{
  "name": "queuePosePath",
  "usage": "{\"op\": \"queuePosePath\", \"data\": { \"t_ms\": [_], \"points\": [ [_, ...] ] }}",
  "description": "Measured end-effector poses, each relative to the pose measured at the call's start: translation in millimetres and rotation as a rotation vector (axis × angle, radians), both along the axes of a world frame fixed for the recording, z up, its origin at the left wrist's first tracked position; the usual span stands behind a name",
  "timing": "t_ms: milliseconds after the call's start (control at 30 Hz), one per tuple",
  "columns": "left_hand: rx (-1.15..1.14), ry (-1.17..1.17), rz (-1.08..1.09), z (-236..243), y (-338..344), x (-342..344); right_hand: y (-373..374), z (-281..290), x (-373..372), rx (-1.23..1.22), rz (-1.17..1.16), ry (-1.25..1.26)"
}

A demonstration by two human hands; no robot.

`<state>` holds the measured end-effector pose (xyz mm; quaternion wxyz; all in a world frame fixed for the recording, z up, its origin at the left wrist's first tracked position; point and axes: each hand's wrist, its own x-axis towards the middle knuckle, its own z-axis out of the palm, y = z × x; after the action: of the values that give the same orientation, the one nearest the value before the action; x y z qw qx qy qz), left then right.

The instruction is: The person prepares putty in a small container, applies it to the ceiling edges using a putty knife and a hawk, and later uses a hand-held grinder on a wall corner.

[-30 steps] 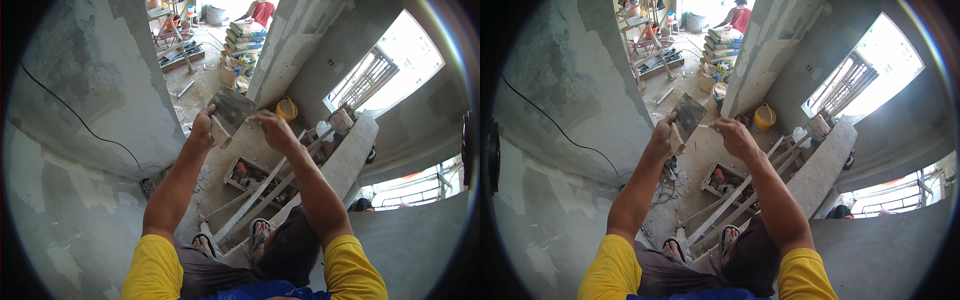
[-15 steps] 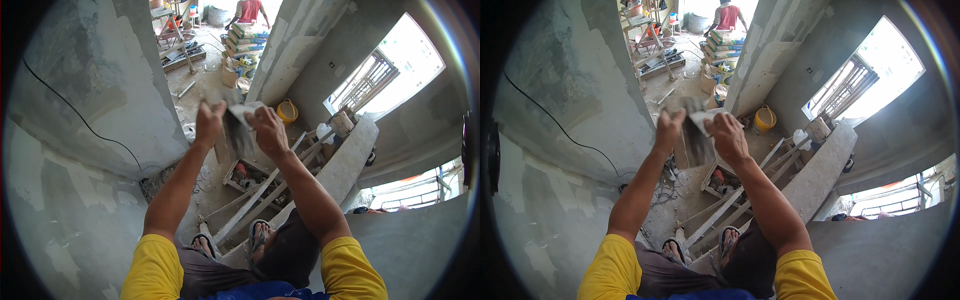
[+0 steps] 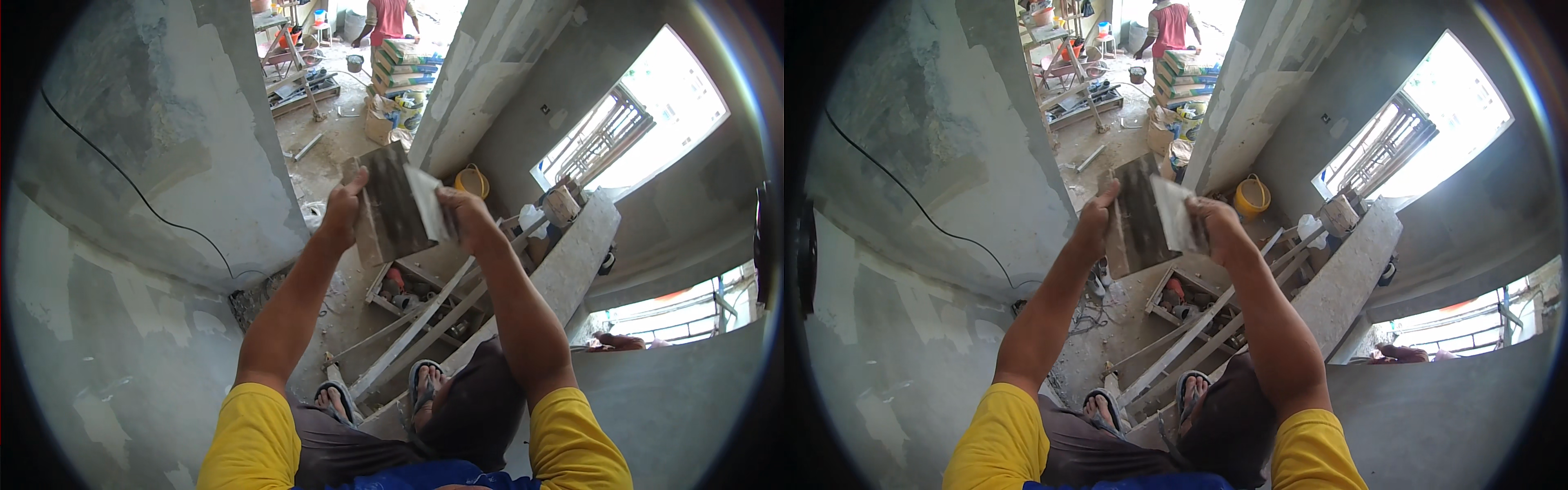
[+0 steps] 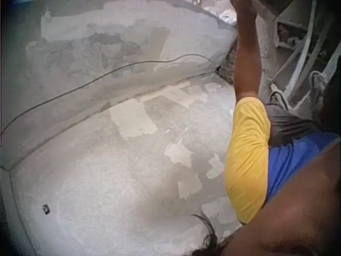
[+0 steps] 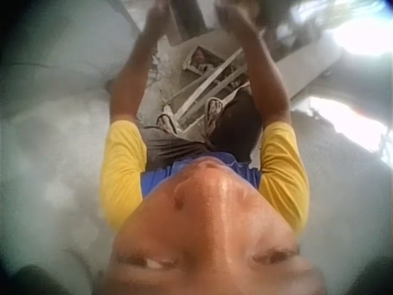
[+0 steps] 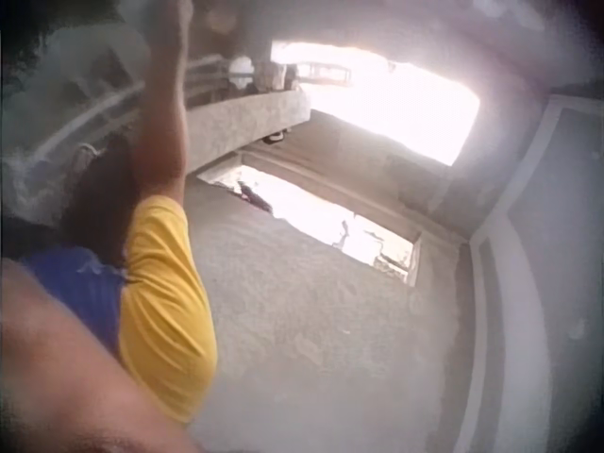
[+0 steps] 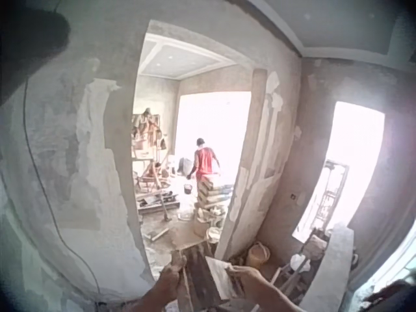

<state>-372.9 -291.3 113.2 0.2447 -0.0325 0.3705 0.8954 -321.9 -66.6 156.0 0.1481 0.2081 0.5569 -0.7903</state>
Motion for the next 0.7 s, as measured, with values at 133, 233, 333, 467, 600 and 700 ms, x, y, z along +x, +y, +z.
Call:
{"op": "queuePosePath", "data": {
  "t_ms": [133, 233, 333, 467, 600, 700],
  "points": [
    [0.088, -0.057, -0.145, 27, 14, 16, -4, -26, -3, -0.172, -0.09, -0.116],
    [-0.03, 0.144, 0.073, 46, 15, 19, -6, -35, 1, 0.826, -0.182, 0.106],
    [-0.645, 0.418, 0.633, 33, 7, 2, -12, -8, 3, 1.01, -0.307, 0.424],
    [-1.062, 0.531, 0.773, 13, -8, -6, -47, 18, 21, 1.266, -0.308, 0.857],
    [-1.091, 0.596, 0.619, 18, 14, 11, -72, 10, 28, 1.249, 0.027, 1.139],
    [-1.106, 0.656, 0.53, 31, 23, 21, -58, 2, 15, 1.256, 0.005, 0.959]
  ]
}}
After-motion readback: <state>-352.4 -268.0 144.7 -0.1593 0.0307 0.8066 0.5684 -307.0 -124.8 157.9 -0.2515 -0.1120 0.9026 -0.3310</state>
